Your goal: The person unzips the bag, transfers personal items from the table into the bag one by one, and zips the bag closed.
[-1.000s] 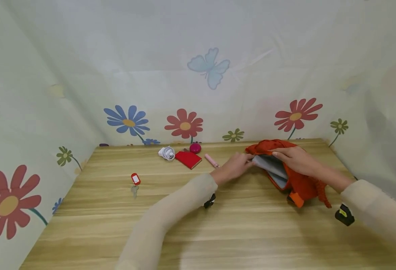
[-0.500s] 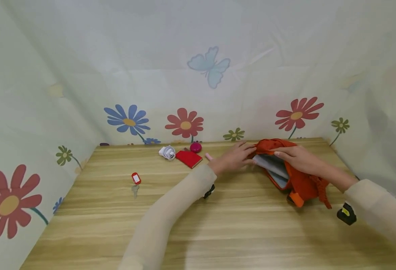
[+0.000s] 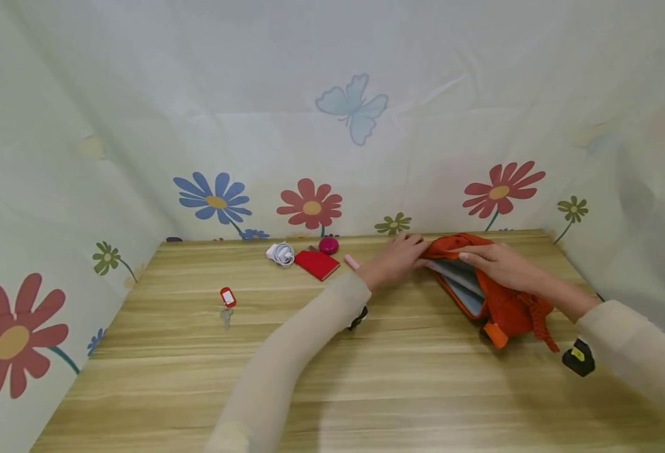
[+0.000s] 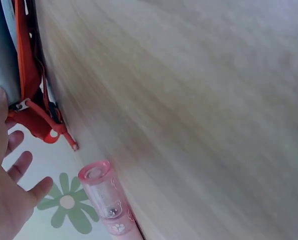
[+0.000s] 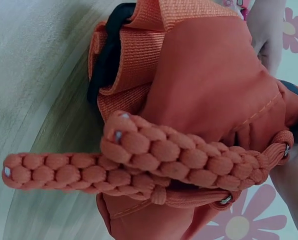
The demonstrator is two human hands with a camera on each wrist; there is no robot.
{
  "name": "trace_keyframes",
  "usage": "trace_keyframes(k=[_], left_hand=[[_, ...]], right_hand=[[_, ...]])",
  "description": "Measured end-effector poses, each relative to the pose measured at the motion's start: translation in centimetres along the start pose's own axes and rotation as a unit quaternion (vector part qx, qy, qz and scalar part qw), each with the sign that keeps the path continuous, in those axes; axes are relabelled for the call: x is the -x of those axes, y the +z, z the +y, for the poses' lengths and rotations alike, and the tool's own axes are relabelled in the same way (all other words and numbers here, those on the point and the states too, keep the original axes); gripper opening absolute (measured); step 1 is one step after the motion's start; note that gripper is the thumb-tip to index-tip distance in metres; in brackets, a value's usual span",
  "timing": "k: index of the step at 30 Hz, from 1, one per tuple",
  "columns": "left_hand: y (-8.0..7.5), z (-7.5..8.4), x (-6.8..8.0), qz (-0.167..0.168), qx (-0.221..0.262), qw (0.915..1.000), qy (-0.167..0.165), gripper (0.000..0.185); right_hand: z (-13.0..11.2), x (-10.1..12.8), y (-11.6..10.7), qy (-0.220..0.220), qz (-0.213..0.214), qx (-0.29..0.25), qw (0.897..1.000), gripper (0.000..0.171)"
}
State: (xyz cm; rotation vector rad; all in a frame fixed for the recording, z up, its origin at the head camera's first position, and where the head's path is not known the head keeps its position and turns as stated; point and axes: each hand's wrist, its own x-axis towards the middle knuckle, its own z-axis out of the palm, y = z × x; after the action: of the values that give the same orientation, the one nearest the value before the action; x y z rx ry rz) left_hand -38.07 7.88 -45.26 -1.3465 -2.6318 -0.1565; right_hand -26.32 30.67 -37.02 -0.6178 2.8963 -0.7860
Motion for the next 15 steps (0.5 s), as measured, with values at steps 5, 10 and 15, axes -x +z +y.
trace_keyframes(k=[5,10,15], left_hand=[[-0.7,-0.3,0.0,-0.017,0.026,0.9995,0.009,0.05],[-1.1,-1.2,-0.1,-0.041,0.091,0.9942,0.041,0.051],[-0.3,-1.8,-0.4,-0.038,0.168,0.984,0.043,0.047]], right_hand=[[0.1,0.1,-0.4,0.004,-0.003,0.026,1.0,0.049],[0.1,0.2,-0.9,0.008,0.003,0.056,0.998,0.048],[-0.1,0.5,-0.8,0.004,0.007,0.042,0.999,0.049]])
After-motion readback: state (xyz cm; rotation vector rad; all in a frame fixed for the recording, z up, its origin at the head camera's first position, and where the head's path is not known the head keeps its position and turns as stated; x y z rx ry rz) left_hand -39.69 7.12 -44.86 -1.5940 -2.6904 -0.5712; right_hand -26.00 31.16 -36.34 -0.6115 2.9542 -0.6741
